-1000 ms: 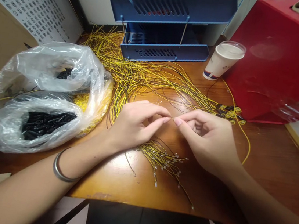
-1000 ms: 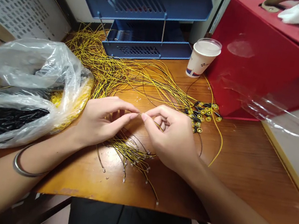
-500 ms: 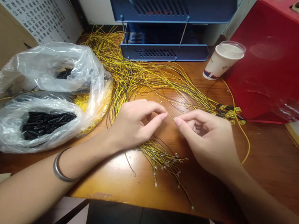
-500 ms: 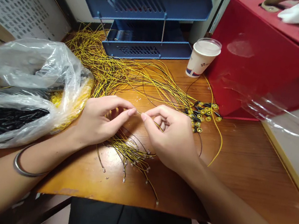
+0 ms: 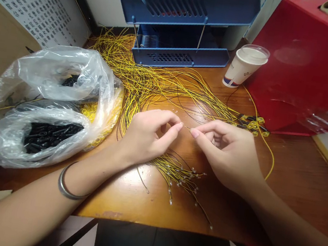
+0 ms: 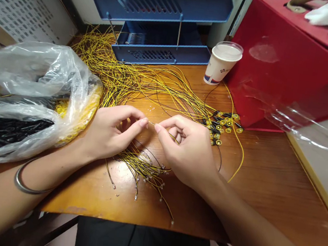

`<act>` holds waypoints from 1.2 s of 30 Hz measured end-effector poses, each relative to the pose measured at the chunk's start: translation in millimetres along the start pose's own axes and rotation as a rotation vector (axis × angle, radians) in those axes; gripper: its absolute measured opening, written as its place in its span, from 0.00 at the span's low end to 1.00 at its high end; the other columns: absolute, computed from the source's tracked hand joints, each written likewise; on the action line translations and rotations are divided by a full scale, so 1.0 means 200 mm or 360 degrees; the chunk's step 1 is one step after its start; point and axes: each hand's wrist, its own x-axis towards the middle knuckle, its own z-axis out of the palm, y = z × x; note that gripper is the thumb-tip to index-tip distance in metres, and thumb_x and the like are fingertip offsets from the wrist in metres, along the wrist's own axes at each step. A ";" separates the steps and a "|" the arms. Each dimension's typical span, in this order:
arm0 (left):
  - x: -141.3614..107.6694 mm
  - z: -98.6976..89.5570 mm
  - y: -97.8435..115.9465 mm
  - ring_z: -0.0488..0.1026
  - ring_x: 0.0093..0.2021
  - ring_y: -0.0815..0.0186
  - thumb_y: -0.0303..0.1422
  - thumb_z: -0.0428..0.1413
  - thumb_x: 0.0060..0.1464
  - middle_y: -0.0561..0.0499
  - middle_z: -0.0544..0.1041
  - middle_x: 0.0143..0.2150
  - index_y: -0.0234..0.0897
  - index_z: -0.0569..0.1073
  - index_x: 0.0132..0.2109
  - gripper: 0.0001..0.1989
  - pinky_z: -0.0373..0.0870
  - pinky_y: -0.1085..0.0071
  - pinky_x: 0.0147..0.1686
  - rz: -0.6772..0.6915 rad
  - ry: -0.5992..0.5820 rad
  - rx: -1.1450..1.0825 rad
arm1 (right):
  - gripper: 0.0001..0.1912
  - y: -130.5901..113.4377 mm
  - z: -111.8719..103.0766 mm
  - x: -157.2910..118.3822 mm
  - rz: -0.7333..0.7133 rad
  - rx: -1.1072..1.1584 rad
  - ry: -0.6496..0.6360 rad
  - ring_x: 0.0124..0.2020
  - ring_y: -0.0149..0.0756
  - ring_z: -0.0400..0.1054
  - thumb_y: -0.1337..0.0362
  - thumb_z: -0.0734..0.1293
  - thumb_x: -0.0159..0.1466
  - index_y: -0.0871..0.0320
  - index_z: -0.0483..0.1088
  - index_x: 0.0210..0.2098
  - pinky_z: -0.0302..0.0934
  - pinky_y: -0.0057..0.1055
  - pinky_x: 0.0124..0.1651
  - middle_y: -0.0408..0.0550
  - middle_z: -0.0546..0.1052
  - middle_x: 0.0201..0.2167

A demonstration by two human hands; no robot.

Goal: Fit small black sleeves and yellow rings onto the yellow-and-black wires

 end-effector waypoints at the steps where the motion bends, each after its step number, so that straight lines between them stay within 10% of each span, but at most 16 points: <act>1: 0.00 0.00 0.00 0.70 0.25 0.72 0.30 0.55 0.60 0.53 0.77 0.27 0.34 0.75 0.34 0.07 0.63 0.76 0.25 -0.0005 0.0000 0.0002 | 0.07 0.00 0.00 0.00 0.0000 0.0000 0.0002 0.17 0.25 0.55 0.65 0.68 0.61 0.60 0.74 0.28 0.48 0.25 0.19 0.40 0.66 0.16; 23: 0.00 0.01 -0.01 0.66 0.22 0.72 0.34 0.52 0.63 0.52 0.74 0.22 0.34 0.74 0.27 0.17 0.61 0.75 0.25 -0.0140 0.0027 -0.0010 | 0.07 0.00 0.00 0.00 0.0009 -0.0005 0.0018 0.17 0.25 0.55 0.65 0.68 0.61 0.59 0.74 0.27 0.49 0.25 0.20 0.41 0.69 0.16; 36: -0.01 0.01 -0.02 0.74 0.29 0.71 0.29 0.58 0.58 0.50 0.82 0.36 0.33 0.79 0.43 0.07 0.68 0.74 0.32 0.0154 -0.0065 -0.0046 | 0.07 0.00 0.00 0.00 -0.0009 -0.0034 0.0001 0.18 0.26 0.56 0.65 0.68 0.62 0.59 0.75 0.28 0.50 0.26 0.20 0.41 0.69 0.16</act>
